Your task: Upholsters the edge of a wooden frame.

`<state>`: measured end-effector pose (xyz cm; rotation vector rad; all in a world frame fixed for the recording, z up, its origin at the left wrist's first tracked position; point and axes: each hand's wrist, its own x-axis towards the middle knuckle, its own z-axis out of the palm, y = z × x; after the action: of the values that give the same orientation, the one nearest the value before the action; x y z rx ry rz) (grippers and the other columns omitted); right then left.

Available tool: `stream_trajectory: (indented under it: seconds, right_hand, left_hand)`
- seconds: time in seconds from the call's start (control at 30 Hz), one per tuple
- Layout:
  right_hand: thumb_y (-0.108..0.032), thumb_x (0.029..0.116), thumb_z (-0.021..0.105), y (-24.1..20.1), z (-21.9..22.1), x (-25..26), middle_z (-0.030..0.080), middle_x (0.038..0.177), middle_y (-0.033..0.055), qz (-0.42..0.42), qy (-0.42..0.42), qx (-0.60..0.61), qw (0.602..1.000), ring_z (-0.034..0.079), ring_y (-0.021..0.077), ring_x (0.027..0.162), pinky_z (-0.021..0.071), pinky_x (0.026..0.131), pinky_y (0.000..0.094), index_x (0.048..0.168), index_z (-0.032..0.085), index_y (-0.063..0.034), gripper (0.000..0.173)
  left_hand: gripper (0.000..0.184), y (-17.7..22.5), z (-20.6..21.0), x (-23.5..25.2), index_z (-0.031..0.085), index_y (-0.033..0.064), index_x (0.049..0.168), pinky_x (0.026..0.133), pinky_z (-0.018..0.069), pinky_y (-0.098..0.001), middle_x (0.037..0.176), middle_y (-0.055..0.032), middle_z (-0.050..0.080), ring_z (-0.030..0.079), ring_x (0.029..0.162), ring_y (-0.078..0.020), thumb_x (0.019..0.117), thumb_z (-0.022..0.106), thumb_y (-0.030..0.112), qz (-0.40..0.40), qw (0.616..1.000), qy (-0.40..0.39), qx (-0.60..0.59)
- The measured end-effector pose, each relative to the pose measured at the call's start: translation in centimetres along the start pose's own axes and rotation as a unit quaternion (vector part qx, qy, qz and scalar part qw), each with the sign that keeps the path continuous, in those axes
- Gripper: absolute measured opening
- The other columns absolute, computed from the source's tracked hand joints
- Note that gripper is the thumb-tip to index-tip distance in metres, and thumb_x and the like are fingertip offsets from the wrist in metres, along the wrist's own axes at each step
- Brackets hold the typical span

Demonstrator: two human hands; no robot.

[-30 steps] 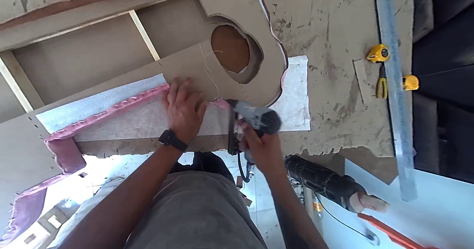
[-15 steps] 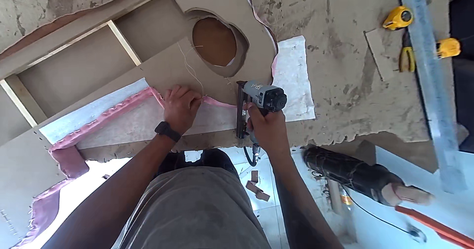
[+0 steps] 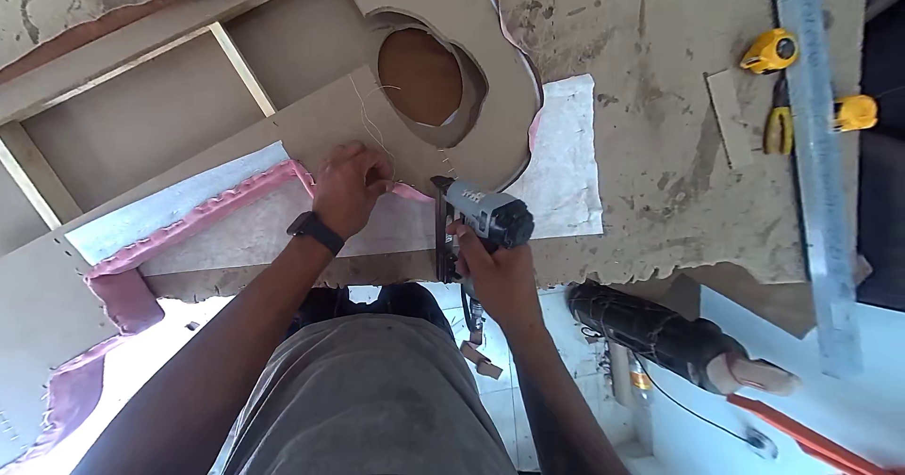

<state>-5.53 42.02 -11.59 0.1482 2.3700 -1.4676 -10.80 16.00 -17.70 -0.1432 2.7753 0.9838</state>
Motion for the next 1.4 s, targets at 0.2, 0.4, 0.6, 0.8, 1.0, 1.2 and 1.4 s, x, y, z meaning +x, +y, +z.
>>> stream_trajectory:
  seconds: [0.2,0.4,0.6,0.8,1.0,1.2,1.4]
  right_hand:
    - [-0.032,0.1004,0.066,-0.3,3.2,-0.4,0.067,0.072,-0.0039,-0.013,-0.018,-0.03,0.999,0.06,0.0127,0.051,0.0545,0.045,0.0325,0.107,0.071,-0.0208,0.014]
    - [-0.036,0.1014,0.064,-0.3,3.0,-0.4,0.065,0.069,-0.0022,0.014,-0.007,-0.038,0.999,0.06,0.0148,0.05,0.0538,0.043,0.0349,0.107,0.071,-0.0216,0.017]
    - [-0.037,0.1021,0.062,-0.2,3.0,0.3,0.063,0.064,-0.0007,0.035,0.001,-0.04,0.999,0.059,0.0163,0.047,0.0529,0.042,0.0359,0.106,0.073,-0.0214,0.019]
    - [-0.04,0.1023,0.062,-0.3,2.9,1.0,0.062,0.062,-0.0007,0.059,-0.009,-0.054,0.997,0.057,0.0163,0.045,0.0513,0.04,0.0361,0.106,0.072,-0.0226,0.021]
    - [-0.039,0.1026,0.061,-0.1,2.3,1.4,0.062,0.063,-0.0004,0.068,-0.024,-0.043,0.996,0.057,0.0167,0.044,0.0511,0.039,0.036,0.105,0.073,-0.0222,0.02]
    - [-0.039,0.1002,0.065,-0.6,2.6,0.7,0.064,0.068,-0.0042,0.043,-0.034,-0.05,0.997,0.06,0.0132,0.05,0.0536,0.044,0.0341,0.105,0.07,-0.0236,0.017]
    - [-0.037,0.0985,0.064,-1.1,3.5,0.6,0.061,0.068,-0.0074,0.016,-0.05,-0.123,0.991,0.058,0.0084,0.052,0.0515,0.046,0.0334,0.108,0.067,-0.0246,0.016]
  left_hand:
    - [0.009,-0.5,-0.6,0.4,0.072,0.0214,0.096,0.087,0.0546,-0.043,0.097,0.0034,0.065,0.062,0.099,-0.0178,0.0934,0.075,0.03,0.028,0.999,-0.007,0.03]
    - [0.033,-1.9,0.4,-1.7,0.075,0.0307,0.11,0.092,0.0463,-0.0437,0.114,0.0037,0.063,0.056,0.109,-0.0187,0.0904,0.07,0.057,0.131,0.99,0.016,0.054]
    - [0.015,-1.8,2.0,-2.0,0.077,0.0279,0.097,0.085,0.0421,-0.0396,0.097,0.0095,0.067,0.058,0.096,-0.0129,0.0971,0.067,0.039,0.12,0.988,0.088,0.035]
    - [0.015,-1.8,2.4,-2.1,0.078,0.0262,0.093,0.086,0.0418,-0.0394,0.088,0.0091,0.066,0.058,0.093,-0.0129,0.0945,0.072,0.039,0.095,0.988,0.122,0.007]
    - [0.016,-1.1,1.1,-1.2,0.076,0.0285,0.095,0.09,0.0458,-0.0407,0.094,0.0102,0.066,0.059,0.094,-0.0118,0.0912,0.075,0.044,0.039,0.998,0.047,0.01]
    - [0.007,-0.9,-0.5,0.0,0.076,0.026,0.093,0.082,0.0554,-0.0405,0.089,0.0104,0.065,0.062,0.082,-0.0076,0.0909,0.077,0.033,0.038,0.999,-0.019,-0.006]
    - [0.007,-1.1,-0.3,0.0,0.075,0.0242,0.095,0.081,0.0557,-0.0415,0.09,0.0082,0.065,0.063,0.083,-0.0097,0.0929,0.075,0.031,0.035,0.999,-0.013,-0.015]
